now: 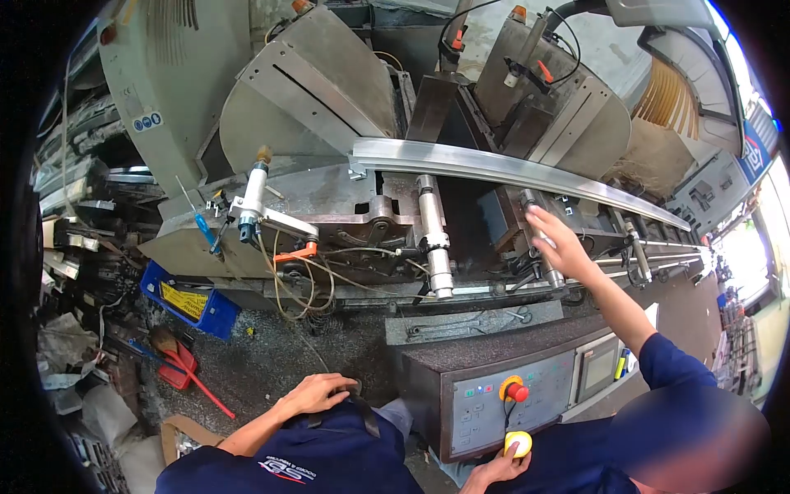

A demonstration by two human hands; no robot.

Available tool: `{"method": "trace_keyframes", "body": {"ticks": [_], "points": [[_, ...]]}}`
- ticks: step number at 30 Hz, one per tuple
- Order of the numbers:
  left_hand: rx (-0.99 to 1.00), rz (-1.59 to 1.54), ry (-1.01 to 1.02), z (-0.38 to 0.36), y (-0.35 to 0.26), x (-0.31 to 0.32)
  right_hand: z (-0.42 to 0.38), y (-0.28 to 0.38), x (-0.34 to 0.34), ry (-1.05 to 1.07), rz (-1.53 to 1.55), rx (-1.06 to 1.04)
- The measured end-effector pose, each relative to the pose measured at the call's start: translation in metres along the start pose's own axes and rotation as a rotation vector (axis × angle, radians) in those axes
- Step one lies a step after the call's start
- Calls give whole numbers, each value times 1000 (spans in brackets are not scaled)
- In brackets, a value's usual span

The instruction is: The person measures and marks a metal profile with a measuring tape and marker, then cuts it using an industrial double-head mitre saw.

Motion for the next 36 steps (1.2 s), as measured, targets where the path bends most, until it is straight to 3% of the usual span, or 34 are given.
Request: {"method": "trace_keyframes", "body": {"ticks": [2,6,8,13,14,16,17,22,24,29,32,36], "points": [[101,117,-60,7,-4,6,1,10,9,23,22,135],[161,213,-105,17,-18,10,2,35,26,29,95,164],[174,223,8,19,-21,17,12,39,37,204,234,182],[240,250,72,20,-20,28,29,55,56,614,572,258],[254,257,102,21,-20,30,31,55,57,612,574,252],[281,274,161,23,-22,32,4,78,87,806,694,314],[284,276,160,24,-26,29,-5,84,98,771,772,307],[314,75,57,25,-56,16,-56,101,123,924,694,289],[308,20,20,25,-63,13,-63,97,126,1006,511,187],[278,-65,14,19,-55,17,-53,81,120,947,463,216],[244,-147,25,17,-48,17,-46,80,111,813,410,157],[243,-168,49,24,-58,1,-36,81,104,684,434,238]]}}
Point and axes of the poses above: each hand's wrist, its own z-axis towards the middle knuckle, its own x-axis out of the palm, y = z × x, the point moved 4 cm from there along z, towards the middle knuckle, and after that the axes turned 6 degrees about z, right-handed, at the moved point
